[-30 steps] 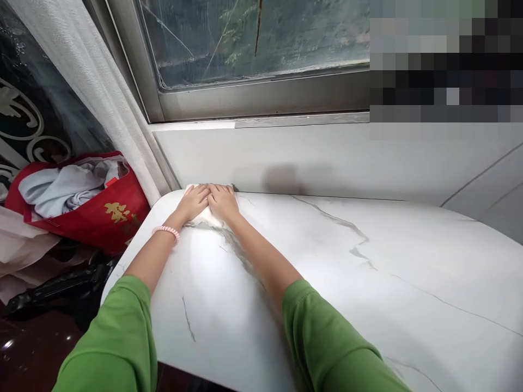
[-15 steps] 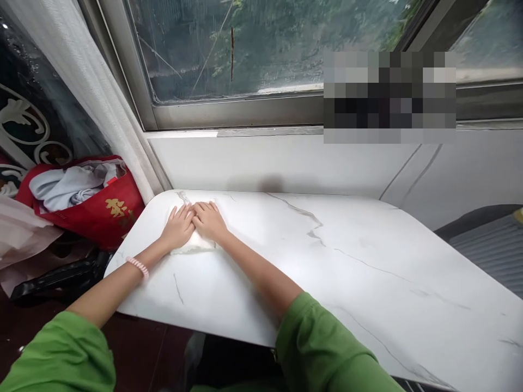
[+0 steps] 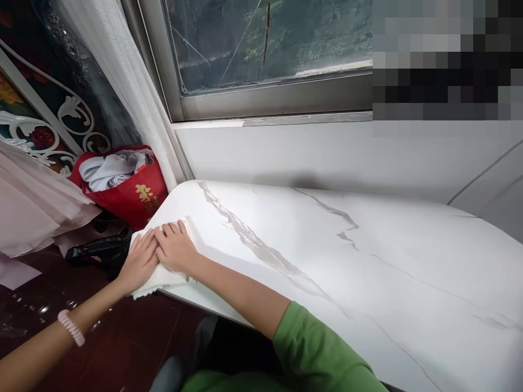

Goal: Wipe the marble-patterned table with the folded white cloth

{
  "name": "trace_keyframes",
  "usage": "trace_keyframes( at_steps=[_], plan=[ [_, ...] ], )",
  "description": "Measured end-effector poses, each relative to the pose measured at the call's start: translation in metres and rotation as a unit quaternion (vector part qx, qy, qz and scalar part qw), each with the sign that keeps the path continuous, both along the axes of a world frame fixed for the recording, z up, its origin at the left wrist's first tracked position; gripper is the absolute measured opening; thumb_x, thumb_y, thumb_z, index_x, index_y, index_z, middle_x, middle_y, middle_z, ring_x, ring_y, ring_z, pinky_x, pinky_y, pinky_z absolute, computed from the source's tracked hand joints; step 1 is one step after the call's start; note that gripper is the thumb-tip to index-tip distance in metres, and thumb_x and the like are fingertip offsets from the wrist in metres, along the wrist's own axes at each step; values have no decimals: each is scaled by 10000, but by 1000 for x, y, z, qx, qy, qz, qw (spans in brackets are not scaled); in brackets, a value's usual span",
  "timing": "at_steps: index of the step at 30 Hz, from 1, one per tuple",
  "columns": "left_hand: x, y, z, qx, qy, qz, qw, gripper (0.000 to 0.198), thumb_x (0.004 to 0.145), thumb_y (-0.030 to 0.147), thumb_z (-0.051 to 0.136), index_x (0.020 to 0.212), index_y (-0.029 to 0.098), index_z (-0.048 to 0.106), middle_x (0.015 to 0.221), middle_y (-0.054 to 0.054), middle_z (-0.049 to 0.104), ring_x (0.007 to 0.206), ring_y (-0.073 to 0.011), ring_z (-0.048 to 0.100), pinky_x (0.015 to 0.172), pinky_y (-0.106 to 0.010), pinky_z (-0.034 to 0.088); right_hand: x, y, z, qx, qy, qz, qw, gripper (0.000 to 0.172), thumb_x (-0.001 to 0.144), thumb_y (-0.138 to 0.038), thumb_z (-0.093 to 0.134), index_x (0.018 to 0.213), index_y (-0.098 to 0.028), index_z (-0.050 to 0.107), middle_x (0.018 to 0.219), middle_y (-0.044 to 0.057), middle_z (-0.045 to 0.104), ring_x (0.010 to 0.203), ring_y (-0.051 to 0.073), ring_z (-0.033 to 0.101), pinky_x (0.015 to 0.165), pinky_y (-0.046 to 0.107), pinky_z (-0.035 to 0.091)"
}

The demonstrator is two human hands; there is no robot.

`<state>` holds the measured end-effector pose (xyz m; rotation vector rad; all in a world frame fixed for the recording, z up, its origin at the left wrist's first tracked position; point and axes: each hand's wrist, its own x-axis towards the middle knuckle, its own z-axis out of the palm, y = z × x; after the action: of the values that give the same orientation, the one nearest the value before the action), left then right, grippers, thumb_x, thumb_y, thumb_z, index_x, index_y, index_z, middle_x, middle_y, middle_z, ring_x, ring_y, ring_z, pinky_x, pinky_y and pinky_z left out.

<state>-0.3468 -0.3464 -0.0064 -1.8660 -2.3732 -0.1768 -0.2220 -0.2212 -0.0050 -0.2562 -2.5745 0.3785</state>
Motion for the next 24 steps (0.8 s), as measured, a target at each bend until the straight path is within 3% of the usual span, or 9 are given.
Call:
trace_keyframes(
  at_steps=[5, 12, 20, 24],
  plan=[
    [-30, 37, 11, -16, -14, -11, 1000, 560, 989, 323, 260, 1545, 252, 252, 1569, -70, 370, 1458, -243, 311, 1202, -513, 202, -31, 27, 1, -10, -7, -28, 1000, 459, 954, -289, 411, 1349, -76, 506, 1296, 178, 583, 1209, 302, 485, 1143, 536, 252],
    [-60, 127, 12, -13, -39, -42, 998, 549, 979, 344, 246, 1507, 230, 345, 1566, -54, 375, 1457, -217, 304, 1218, -474, 160, -53, 96, 0, -38, -10, -99, 994, 446, 949, -252, 385, 1346, -85, 504, 1258, 168, 601, 1204, 289, 489, 1155, 514, 236],
    [-69, 240, 15, -11, -64, -124, 990, 521, 954, 310, 294, 1448, 231, 442, 1534, -51, 419, 1406, -230, 363, 1205, -486, 169, -56, 180, 1, -82, -19, -183, 980, 394, 950, -198, 351, 1286, -107, 536, 1266, 167, 600, 1238, 297, 484, 1164, 497, 199],
    [-69, 276, 15, -6, -68, -140, 988, 507, 951, 287, 305, 1426, 228, 473, 1497, -57, 464, 1372, -239, 398, 1197, -480, 193, -58, 206, -1, -88, -4, -215, 973, 369, 942, -165, 346, 1243, -124, 556, 1235, 157, 624, 1215, 293, 501, 1147, 500, 221]
  ],
)
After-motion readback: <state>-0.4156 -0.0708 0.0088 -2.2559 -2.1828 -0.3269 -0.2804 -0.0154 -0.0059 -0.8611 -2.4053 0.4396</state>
